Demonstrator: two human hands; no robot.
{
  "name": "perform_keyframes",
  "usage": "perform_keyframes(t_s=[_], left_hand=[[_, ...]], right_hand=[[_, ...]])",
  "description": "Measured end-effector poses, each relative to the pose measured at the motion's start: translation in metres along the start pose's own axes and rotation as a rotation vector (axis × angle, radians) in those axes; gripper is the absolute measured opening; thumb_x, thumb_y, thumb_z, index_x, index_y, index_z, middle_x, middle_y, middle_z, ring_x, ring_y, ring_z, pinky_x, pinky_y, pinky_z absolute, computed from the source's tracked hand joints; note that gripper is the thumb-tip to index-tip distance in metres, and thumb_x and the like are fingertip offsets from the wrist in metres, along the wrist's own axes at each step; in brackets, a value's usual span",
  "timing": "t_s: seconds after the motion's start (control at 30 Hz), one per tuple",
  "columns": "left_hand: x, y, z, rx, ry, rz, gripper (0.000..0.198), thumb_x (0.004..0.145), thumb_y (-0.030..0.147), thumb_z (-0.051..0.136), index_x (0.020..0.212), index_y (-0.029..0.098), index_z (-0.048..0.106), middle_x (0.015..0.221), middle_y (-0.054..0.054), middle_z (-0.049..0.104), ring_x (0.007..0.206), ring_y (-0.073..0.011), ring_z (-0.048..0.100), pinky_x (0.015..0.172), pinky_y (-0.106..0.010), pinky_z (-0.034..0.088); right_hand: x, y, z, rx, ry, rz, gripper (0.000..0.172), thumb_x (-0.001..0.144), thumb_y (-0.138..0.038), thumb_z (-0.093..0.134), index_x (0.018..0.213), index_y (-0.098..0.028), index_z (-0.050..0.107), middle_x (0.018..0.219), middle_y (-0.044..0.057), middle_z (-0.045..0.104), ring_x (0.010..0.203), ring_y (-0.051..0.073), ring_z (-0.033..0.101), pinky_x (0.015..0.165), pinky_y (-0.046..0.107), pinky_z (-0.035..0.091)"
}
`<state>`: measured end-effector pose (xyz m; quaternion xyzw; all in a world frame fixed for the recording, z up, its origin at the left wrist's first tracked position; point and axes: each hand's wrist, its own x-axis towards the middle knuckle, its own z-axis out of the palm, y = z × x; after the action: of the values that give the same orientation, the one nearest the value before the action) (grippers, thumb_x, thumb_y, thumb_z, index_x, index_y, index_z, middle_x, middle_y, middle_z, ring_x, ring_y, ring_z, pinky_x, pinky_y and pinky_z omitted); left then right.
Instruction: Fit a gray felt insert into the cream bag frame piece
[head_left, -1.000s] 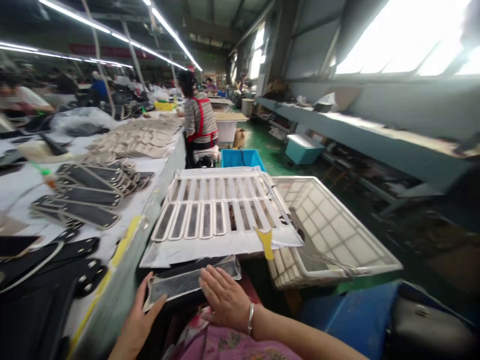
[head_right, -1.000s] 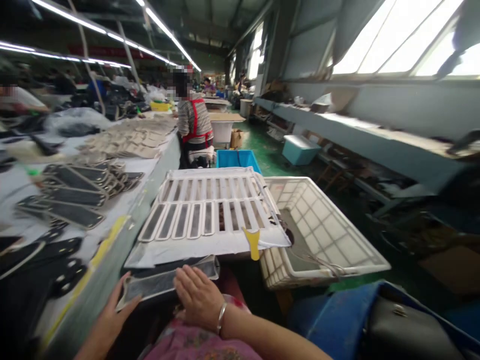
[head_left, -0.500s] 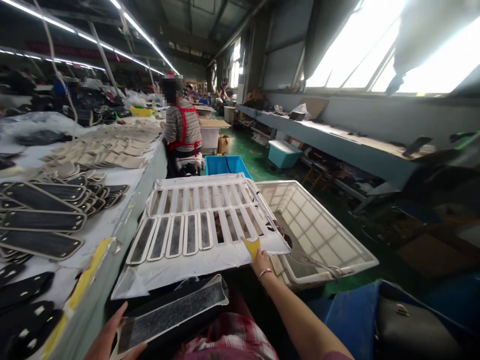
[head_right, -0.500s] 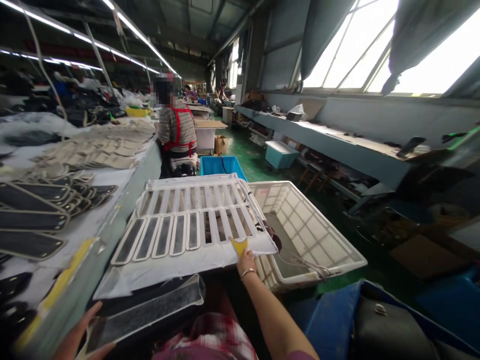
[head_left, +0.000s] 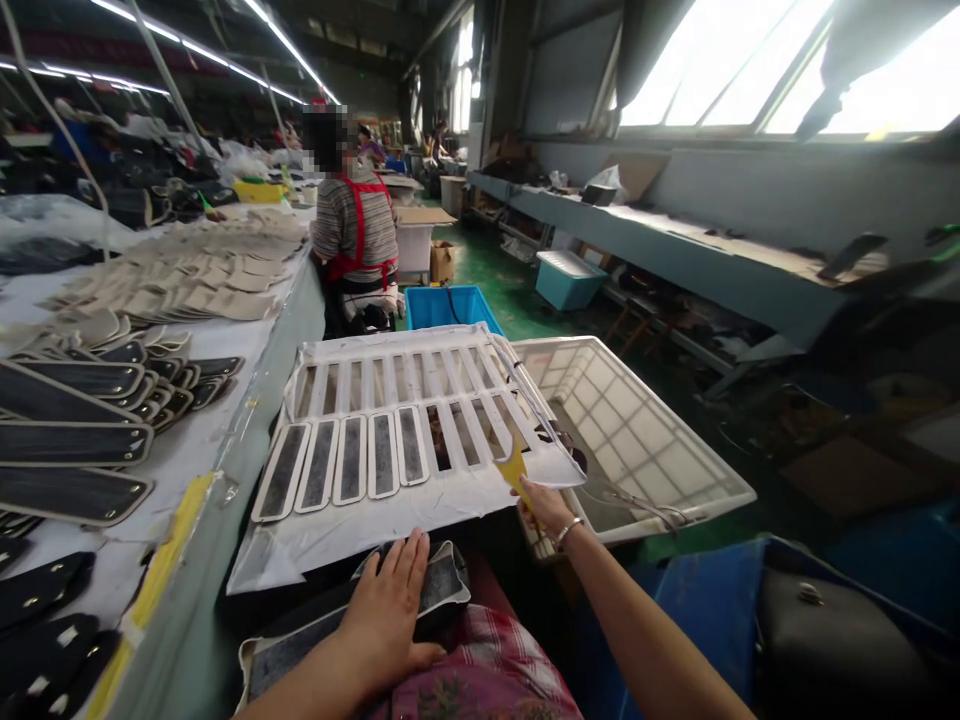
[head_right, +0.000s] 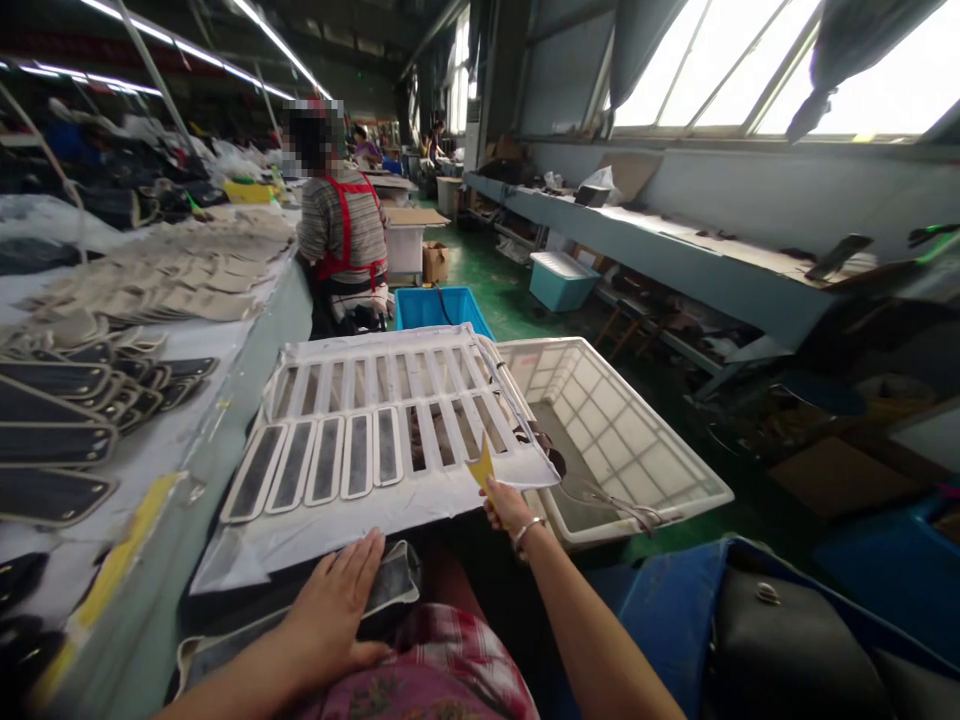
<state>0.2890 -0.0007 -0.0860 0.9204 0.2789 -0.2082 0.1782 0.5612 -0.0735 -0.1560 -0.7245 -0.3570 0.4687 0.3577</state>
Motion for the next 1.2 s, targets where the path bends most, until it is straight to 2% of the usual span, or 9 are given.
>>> perform_keyframes(t_s=[0.13,0.27,0.37,0.47,0.53,0.7,0.9,1.07,1.2], left_hand=[[0.012,-0.002,-0.005,-0.091,-0.035,0.058,0.114,0.058,0.065,0.059,0.141,0.004,0.009,0.148,-0.016,0.007,0.133,-0.0368,0.018,0.106,-0.052,0.02],[0.023,-0.014,-0.008,-0.243,-0.029,0.133,0.114,0.056,0.066,0.061,0.141,0.006,0.016,0.146,-0.019,0.022,0.129,-0.0375,0.029,0.103,-0.05,0.027],[0.03,-0.025,-0.014,-0.375,-0.129,0.217,0.111,0.053,0.06,0.068,0.14,0.009,0.023,0.142,-0.019,0.032,0.126,-0.035,0.036,0.103,-0.044,0.03],[0.039,-0.035,-0.02,-0.504,-0.229,0.309,0.1,0.057,0.052,0.071,0.139,0.014,0.028,0.139,-0.015,0.04,0.124,-0.0316,0.041,0.103,-0.04,0.032],[0.046,-0.043,-0.022,-0.613,-0.29,0.384,0.09,0.065,0.052,0.065,0.14,0.018,0.028,0.138,-0.012,0.041,0.123,-0.0285,0.042,0.103,-0.038,0.032],[0.06,-0.071,-0.021,-0.868,-0.453,0.473,0.053,0.089,0.053,0.025,0.136,0.029,0.033,0.142,0.004,0.035,0.13,-0.0186,0.032,0.109,-0.034,0.02],[0.071,-0.088,-0.014,-0.865,-0.502,0.438,0.053,0.086,0.047,0.041,0.136,0.032,0.031,0.14,0.004,0.038,0.128,-0.0207,0.037,0.108,-0.036,0.021],[0.082,-0.084,-0.012,-0.859,-0.456,0.487,0.054,0.083,0.037,0.048,0.134,0.025,0.037,0.137,0.001,0.043,0.125,-0.023,0.041,0.107,-0.036,0.025],[0.092,-0.082,-0.008,-1.016,-0.487,0.642,0.055,0.081,0.033,0.05,0.134,0.027,0.038,0.137,0.002,0.043,0.125,-0.0238,0.04,0.107,-0.036,0.025]], right_hand=[[-0.027,0.004,0.007,0.191,-0.094,0.077,0.048,0.09,-0.054,0.031,0.1,-0.012,0.051,0.062,0.0,0.055,0.045,0.009,0.052,0.042,0.021,0.042],[-0.051,-0.006,0.008,0.405,-0.375,0.112,0.049,0.081,-0.057,0.048,0.104,-0.014,0.047,0.073,0.006,0.064,0.051,0.014,0.061,0.044,0.023,0.046],[-0.057,-0.018,0.0,0.349,-0.532,0.077,0.046,0.074,-0.051,0.061,0.097,-0.011,0.055,0.086,0.009,0.065,0.068,0.014,0.064,0.059,0.023,0.05],[-0.054,-0.028,-0.008,0.182,-0.599,0.107,0.042,0.072,-0.047,0.064,0.092,-0.011,0.057,0.082,0.006,0.063,0.064,0.011,0.061,0.058,0.02,0.047],[-0.05,-0.034,-0.009,0.053,-0.57,0.144,0.037,0.074,-0.046,0.061,0.088,-0.013,0.053,0.075,0.002,0.06,0.055,0.009,0.058,0.05,0.019,0.045],[-0.041,-0.051,0.004,-0.374,-0.473,0.121,0.034,0.084,-0.049,0.043,0.078,-0.016,0.051,0.058,-0.003,0.052,0.041,0.009,0.048,0.038,0.019,0.035],[-0.027,-0.064,0.032,-0.91,-0.277,-0.13,0.044,0.088,-0.048,0.037,0.068,-0.016,0.059,0.062,0.004,0.06,0.056,0.013,0.052,0.049,0.025,0.027],[-0.014,-0.068,0.057,-0.915,-0.146,-0.202,0.031,0.09,-0.039,0.04,0.081,-0.018,0.061,0.078,0.004,0.063,0.07,0.014,0.057,0.059,0.024,0.032],[-0.006,-0.069,0.075,-0.953,0.001,-0.246,0.036,0.092,-0.039,0.037,0.073,-0.016,0.058,0.073,0.002,0.061,0.069,0.012,0.056,0.061,0.025,0.031]])
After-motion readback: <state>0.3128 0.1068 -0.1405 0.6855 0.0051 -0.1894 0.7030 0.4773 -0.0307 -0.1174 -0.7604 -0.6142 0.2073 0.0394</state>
